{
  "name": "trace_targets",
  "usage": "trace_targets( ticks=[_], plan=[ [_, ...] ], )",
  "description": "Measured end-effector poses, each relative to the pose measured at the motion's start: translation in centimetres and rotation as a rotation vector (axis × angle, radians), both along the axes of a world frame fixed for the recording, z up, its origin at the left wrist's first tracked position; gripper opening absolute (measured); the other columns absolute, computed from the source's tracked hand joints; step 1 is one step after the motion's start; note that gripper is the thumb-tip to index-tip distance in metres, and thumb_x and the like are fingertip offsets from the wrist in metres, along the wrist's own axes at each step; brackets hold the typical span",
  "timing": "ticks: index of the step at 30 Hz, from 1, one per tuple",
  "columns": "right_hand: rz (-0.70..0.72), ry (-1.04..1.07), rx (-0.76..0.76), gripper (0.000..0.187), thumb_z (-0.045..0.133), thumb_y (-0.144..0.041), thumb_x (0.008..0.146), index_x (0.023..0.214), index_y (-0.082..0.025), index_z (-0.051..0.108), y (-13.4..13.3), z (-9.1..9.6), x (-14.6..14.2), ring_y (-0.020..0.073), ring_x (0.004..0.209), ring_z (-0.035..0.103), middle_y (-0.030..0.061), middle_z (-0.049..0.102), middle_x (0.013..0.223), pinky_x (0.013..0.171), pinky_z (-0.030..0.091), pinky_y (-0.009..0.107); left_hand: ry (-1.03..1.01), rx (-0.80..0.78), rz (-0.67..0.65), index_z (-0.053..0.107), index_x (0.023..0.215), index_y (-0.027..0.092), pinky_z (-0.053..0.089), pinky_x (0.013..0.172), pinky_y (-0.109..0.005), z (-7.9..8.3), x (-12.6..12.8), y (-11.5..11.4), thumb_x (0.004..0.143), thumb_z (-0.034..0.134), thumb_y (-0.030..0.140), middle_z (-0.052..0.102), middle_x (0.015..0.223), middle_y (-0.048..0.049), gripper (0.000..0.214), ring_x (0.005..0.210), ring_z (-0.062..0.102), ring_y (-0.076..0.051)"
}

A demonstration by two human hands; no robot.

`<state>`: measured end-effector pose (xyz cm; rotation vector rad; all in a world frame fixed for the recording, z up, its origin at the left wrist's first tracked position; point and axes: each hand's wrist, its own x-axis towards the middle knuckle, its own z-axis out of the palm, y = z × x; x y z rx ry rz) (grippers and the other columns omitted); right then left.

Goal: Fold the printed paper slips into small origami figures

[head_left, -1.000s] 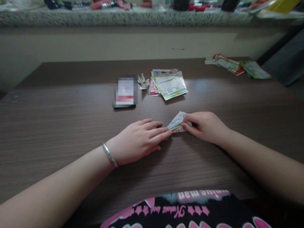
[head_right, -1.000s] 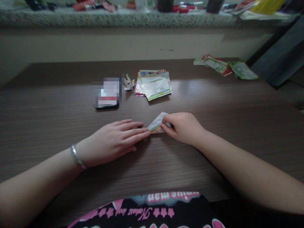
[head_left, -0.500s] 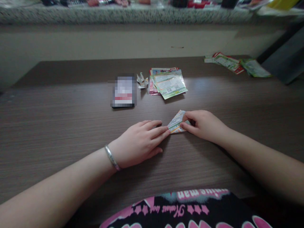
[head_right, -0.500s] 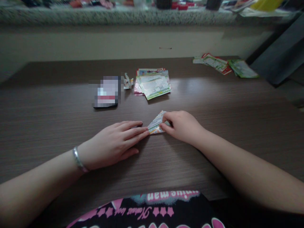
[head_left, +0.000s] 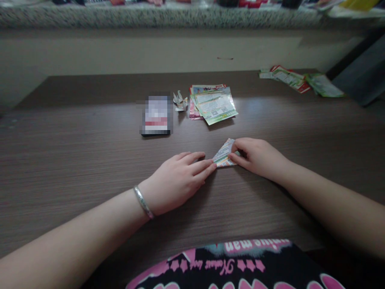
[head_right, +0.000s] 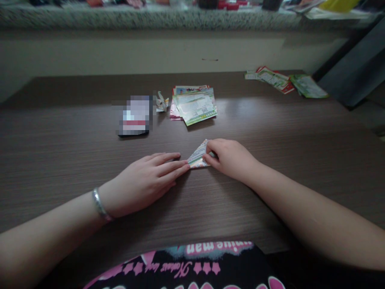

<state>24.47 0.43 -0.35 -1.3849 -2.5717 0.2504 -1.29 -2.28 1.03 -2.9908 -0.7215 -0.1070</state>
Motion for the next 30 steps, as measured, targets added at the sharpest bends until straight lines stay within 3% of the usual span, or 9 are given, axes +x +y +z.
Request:
trace_targets(
  ticks=[19, 30],
  plan=[
    [-0.022, -0.021, -0.027, 0.015, 0.052, -0.030, 0.088, 0.077, -0.020, 0.055, 0.01, 0.06, -0.32, 0.0165, 0.070, 0.056, 0.0032, 0.063, 0.077, 0.062, 0.037, 0.027, -0.036, 0.025, -0.013, 0.054, 0.131, 0.015, 0.052, 0.094, -0.039, 0.00, -0.08, 0.07, 0.092, 0.045, 0.016, 0.059, 0.132, -0.0076, 0.040, 0.122, 0.053, -0.025],
    [-0.018, -0.094, -0.015, 0.014, 0.048, -0.030, 0.089, 0.081, -0.019, 0.053, -0.34, 0.39, -0.28, 0.0184, 0.072, 0.059, 0.0043, 0.064, 0.080, 0.064, 0.038, 0.028, -0.049, 0.002, -0.025, 0.056, 0.129, 0.017, 0.051, 0.094, -0.038, 0.01, -0.14, 0.46, 0.092, 0.044, 0.019, 0.059, 0.133, -0.0010, 0.039, 0.120, 0.054, -0.024]
  ],
)
